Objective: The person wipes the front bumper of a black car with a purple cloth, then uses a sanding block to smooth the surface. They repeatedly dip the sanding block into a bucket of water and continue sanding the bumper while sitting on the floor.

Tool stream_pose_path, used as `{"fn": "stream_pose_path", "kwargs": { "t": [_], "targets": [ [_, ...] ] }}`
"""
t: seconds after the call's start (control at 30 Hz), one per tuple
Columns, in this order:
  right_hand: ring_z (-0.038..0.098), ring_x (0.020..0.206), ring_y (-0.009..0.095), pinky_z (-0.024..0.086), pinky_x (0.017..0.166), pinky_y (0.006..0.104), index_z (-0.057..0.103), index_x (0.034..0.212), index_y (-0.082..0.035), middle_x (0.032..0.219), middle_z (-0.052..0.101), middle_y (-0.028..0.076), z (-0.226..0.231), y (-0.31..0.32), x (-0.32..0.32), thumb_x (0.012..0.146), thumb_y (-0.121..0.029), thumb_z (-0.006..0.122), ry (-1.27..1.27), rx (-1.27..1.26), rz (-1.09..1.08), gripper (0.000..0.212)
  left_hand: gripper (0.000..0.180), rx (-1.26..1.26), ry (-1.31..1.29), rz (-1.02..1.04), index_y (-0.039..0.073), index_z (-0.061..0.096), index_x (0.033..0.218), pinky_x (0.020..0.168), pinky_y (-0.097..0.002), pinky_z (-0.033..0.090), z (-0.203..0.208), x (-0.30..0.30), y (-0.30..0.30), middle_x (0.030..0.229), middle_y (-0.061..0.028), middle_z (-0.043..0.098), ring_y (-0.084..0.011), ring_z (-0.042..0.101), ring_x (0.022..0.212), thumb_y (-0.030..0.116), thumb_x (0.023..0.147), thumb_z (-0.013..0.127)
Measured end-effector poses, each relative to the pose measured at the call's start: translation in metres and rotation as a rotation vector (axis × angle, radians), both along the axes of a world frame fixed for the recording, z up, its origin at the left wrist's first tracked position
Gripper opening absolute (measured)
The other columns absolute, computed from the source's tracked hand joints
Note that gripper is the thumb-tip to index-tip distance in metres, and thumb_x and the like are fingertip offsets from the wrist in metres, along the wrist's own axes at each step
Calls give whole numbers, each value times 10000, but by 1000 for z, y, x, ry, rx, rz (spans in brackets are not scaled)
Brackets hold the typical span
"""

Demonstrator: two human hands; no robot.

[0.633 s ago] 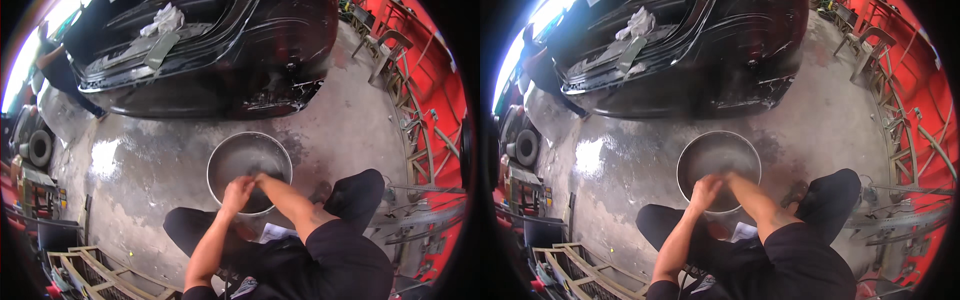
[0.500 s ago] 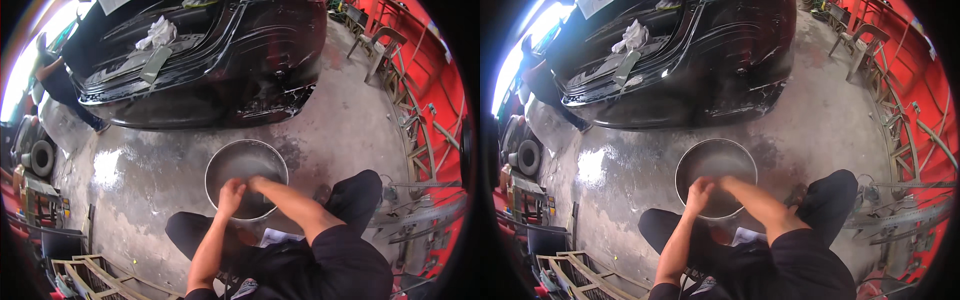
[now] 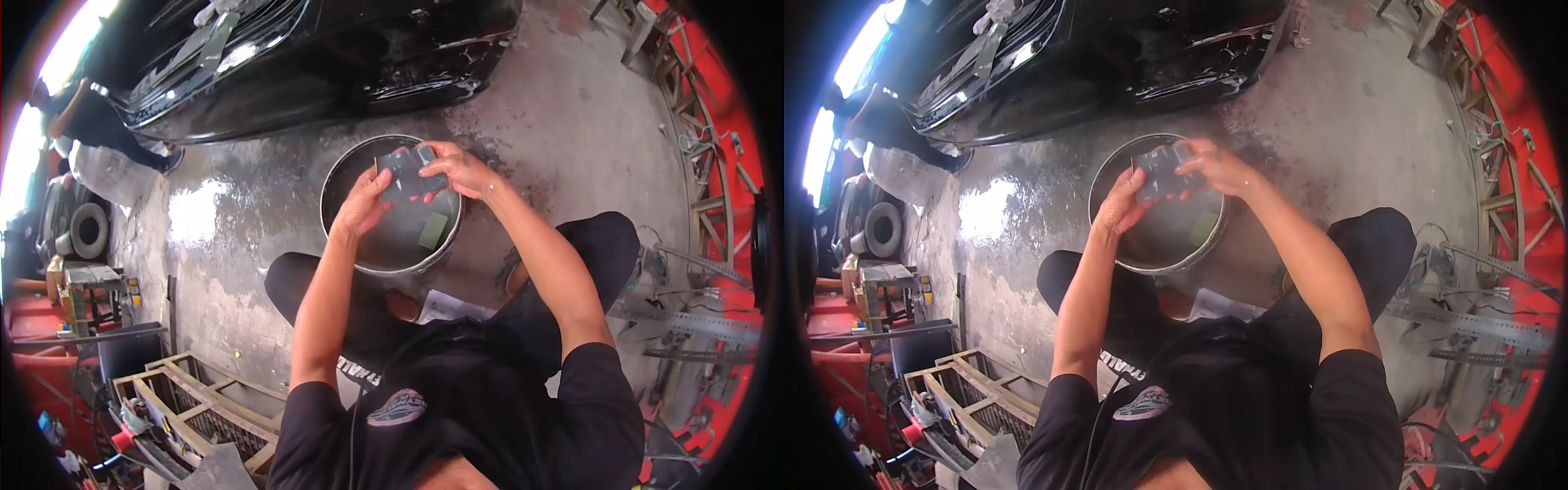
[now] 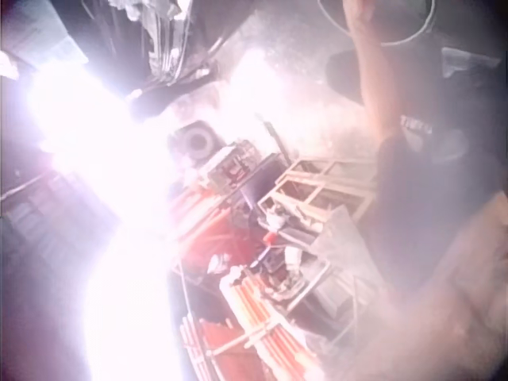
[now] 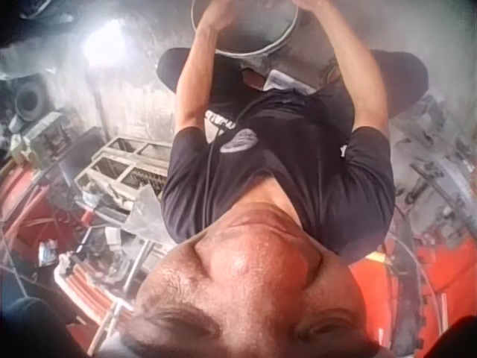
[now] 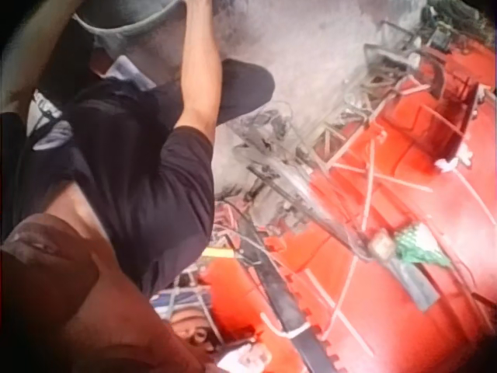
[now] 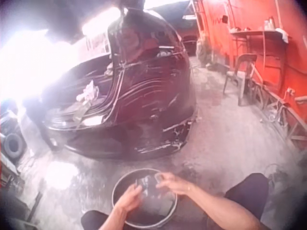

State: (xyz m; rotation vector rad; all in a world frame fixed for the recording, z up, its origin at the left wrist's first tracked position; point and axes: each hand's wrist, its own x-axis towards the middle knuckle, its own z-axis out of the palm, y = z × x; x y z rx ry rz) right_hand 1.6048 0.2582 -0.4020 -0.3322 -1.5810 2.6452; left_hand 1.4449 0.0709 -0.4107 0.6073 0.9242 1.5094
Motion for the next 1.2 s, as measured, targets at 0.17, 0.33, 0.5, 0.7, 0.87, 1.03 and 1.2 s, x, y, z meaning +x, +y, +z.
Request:
{"fn": "stream_pose_path", "kwargs": {
  "t": [0.17, 0.33, 0.5, 0.7, 0.87, 1.03, 1.2],
  "targets": [
    [684, 1057, 181, 639, 715, 360, 595, 1397, -45, 1188, 696, 137, -22, -7, -15, 990, -193, 687, -60, 413, -135, 443, 472, -170, 224, 270, 51, 567, 1506, 1140, -391, 433, 19, 18, 18, 1413, -111, 643, -231, 597, 1289, 303, 1106, 557],
    [653, 1202, 358, 527, 1021, 460, 648, 1363, -66, 1395, 619, 197, -10, 4, -5, 982, -273, 697, -94, 1104, -262, 436, 458, 72, 1147, 674, -25, 562, 1479, 1211, -411, 353, 128, -5, 37, 1493, -206, 594, -301, 501, 1450, 257, 1123, 503],
    [530, 1365, 398, 421, 1146, 510, 689, 1308, -68, 1332, 658, 177, -82, -3, -9, 936, -233, 684, 96, 1681, -312, 407, 549, 507, 2089, 852, -16, 469, 1534, 1236, -493, 332, 209, -42, 147, 1582, -207, 494, -385, 451, 1482, 130, 1020, 595],
    [527, 1353, 427, 413, 1153, 526, 730, 1218, -65, 1257, 684, 163, -93, -4, -11, 921, -206, 672, 73, 1525, -300, 333, 683, 418, 2455, 411, 28, 454, 1551, 1262, -558, 261, 187, -80, 158, 1673, -184, 366, -379, 329, 1558, 246, 950, 692],
    [491, 1416, 420, 446, 1147, 493, 741, 1214, -83, 1270, 714, 124, -79, -9, -18, 935, -207, 695, -42, 1436, -253, 308, 714, 390, 2537, 264, 36, 464, 1549, 1259, -557, 263, 171, -117, 106, 1667, -177, 386, -370, 311, 1570, 275, 928, 723],
    [545, 1341, 446, 455, 1118, 518, 750, 1155, -81, 1195, 739, 115, -87, -16, -19, 921, -190, 691, 23, 1360, -327, 265, 528, 632, 2529, 546, 23, 536, 1479, 1253, -491, 283, 259, -76, 218, 1615, -140, 467, -333, 394, 1520, 262, 1017, 628],
    [558, 1318, 458, 454, 1113, 529, 755, 1102, -79, 1157, 752, 108, -87, -5, -11, 906, -173, 694, -4, 1354, -382, 225, 575, 384, 2455, 453, 3, 509, 1501, 1262, -523, 265, 189, -86, 147, 1622, -159, 453, -341, 366, 1539, 280, 1012, 629]
  ]
}}
